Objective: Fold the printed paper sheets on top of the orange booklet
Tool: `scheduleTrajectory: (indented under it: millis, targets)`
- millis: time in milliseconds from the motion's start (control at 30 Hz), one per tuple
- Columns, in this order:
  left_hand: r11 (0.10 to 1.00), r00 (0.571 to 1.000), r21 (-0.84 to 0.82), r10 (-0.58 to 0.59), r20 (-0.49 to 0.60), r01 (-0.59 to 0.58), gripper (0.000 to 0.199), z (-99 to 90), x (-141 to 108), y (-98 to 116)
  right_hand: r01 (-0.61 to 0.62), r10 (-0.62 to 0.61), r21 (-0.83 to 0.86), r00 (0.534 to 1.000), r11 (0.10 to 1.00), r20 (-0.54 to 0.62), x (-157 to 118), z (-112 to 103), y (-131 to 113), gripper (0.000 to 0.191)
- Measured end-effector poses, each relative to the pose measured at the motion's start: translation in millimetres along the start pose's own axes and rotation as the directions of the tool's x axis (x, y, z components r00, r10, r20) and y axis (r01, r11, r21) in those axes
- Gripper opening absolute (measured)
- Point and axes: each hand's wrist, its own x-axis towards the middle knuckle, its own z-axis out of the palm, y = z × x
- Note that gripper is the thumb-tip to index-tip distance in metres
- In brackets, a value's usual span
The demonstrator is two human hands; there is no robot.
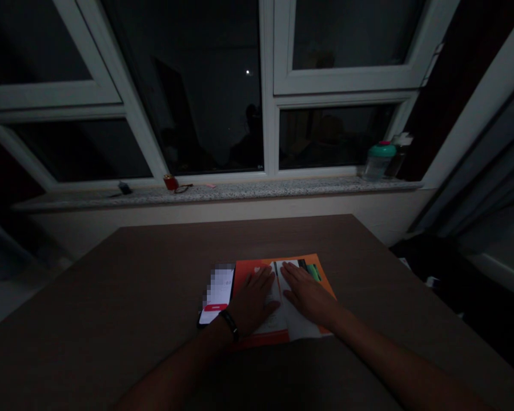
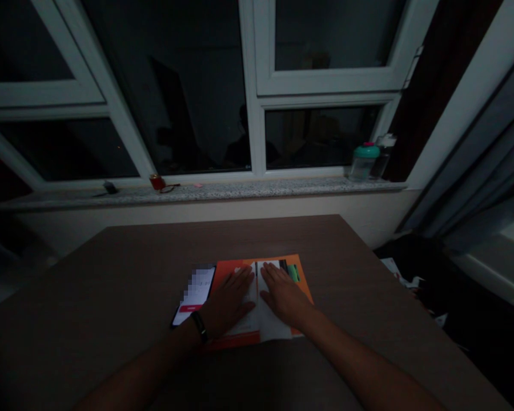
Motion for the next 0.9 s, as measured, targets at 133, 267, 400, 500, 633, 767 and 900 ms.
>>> scheduleTrajectory:
  millis: [133, 267, 400, 500, 633, 767, 900]
  targets:
    - [0.999, 0.998, -0.004, -0.034, -0.051, 0.034, 0.051, -8.3, 4, 3, -0.053, 0.053, -0.001, 0.998, 0.999, -0.044, -1, -6, -6, 0.052]
    - [0.999, 0.999, -0.013, -0.031, -0.027, 0.031, 0.045, -9.4, 4, 6, -0.048, 0.048, -0.026, 0.998, 0.999, -0.03, -1, -4, -5, 0.052]
    - [1.0, 1.0, -0.024, -0.01, -0.008, 0.01, 0.062, -1.9, 0, 5, -0.043, 0.041, -0.052, 0.999, 0.998, -0.034, 2, 0, -1, 0.05]
    - [1.0, 1.0, -0.027, -0.006, -0.01, 0.005, 0.064, 3.0, -2, 4, -0.052, 0.05, -0.055, 0.998, 0.997, -0.05, 3, 2, -1, 0.05]
    - [0.999, 1.0, -0.042, 0.0, -0.006, 0.0, 0.064, 4.0, -2, 3, -0.073, 0.07, -0.039, 0.995, 0.997, -0.07, 1, 7, -5, 0.054]
    - [0.999, 1.0, -0.05, -0.003, 0.021, 0.004, 0.064, 3.0, -1, 4, -0.082, 0.08, -0.06, 0.996, 0.995, -0.044, 0, 10, -5, 0.056]
    - [0.999, 1.0, -0.05, -0.012, -0.011, 0.011, 0.064, 5.7, -2, 3, -0.087, 0.084, -0.082, 0.996, 0.993, -0.04, 0, 10, -6, 0.055]
